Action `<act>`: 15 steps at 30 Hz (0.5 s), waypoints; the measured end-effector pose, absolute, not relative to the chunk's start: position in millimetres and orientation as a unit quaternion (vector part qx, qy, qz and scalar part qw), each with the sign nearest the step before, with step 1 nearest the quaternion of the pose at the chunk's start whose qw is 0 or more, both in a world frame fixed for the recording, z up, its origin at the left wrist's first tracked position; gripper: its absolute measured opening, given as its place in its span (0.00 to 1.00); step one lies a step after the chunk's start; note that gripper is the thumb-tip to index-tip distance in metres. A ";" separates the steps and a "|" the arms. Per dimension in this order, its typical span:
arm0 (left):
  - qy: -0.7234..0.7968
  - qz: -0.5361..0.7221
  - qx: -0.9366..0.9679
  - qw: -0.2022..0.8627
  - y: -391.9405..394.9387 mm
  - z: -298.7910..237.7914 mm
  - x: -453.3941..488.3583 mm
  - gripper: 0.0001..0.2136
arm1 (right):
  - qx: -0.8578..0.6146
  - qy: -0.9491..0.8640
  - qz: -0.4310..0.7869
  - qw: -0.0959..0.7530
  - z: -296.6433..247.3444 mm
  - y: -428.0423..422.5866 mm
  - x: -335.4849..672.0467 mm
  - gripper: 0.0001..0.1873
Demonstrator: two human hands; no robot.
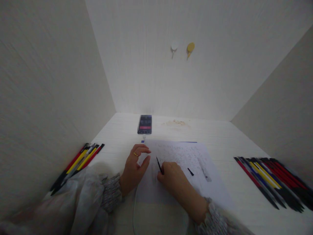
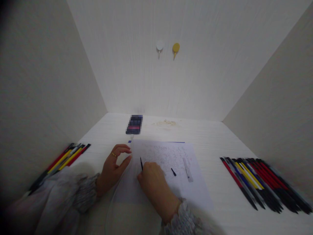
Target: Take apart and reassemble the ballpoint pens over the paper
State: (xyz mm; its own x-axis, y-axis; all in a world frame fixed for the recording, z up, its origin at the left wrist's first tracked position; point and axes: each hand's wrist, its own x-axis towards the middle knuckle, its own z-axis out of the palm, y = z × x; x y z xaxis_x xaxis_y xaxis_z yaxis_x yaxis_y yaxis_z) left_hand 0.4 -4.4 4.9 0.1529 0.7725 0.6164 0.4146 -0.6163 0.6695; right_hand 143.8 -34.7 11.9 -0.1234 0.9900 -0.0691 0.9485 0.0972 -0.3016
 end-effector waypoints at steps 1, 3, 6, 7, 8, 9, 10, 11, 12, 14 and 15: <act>0.401 0.508 0.741 0.179 -4.8 5.3 0.7 0.06 | -0.660 -0.735 0.135 0.075 11.5 -34.7 143.7 0.10; 0.401 0.495 0.745 0.195 -5.6 6.1 1.2 0.06 | -0.661 -0.734 0.136 0.078 11.4 -34.2 144.6 0.10; 0.401 0.465 0.751 0.243 -6.2 5.4 2.0 0.06 | -0.662 -0.727 0.143 0.108 14.7 -32.8 148.6 0.09; 0.400 0.453 0.750 0.267 -6.3 4.3 2.4 0.06 | -0.662 -0.722 0.155 0.128 17.1 -32.5 150.3 0.09; 0.399 0.440 0.747 0.299 -6.2 2.7 3.0 0.06 | -0.659 -0.715 0.177 0.156 20.1 -32.6 151.9 0.08; 0.397 0.428 0.738 0.338 -6.1 0.7 3.7 0.06 | -0.653 -0.701 0.213 0.191 23.5 -33.1 153.4 0.08; 0.393 0.418 0.723 0.385 -6.0 -1.3 4.6 0.07 | -0.643 -0.682 0.261 0.230 27.2 -34.0 154.6 0.08; 0.385 0.410 0.703 0.435 -6.1 -3.0 5.4 0.08 | -0.629 -0.657 0.317 0.270 30.8 -35.1 155.4 0.08; 0.374 0.407 0.678 0.484 -6.3 -4.3 6.3 0.09 | -0.611 -0.628 0.371 0.308 34.1 -36.4 155.8 0.08; 0.350 0.412 0.631 0.556 -7.3 -4.7 7.2 0.11 | -0.571 -0.580 0.453 0.363 38.5 -38.9 155.8 0.10; 0.340 0.418 0.616 0.575 -7.9 -3.9 7.2 0.11 | -0.554 -0.565 0.480 0.379 39.3 -39.8 155.3 0.11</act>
State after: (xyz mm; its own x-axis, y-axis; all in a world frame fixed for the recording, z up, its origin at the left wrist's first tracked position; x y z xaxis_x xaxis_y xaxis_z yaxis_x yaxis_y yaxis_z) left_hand 7.2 -7.9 -3.9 0.4200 0.8992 0.1230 -0.0615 -0.1070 0.9924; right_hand 155.3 -39.8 39.3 -0.0991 0.9898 -0.1027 0.2624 -0.0736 -0.9621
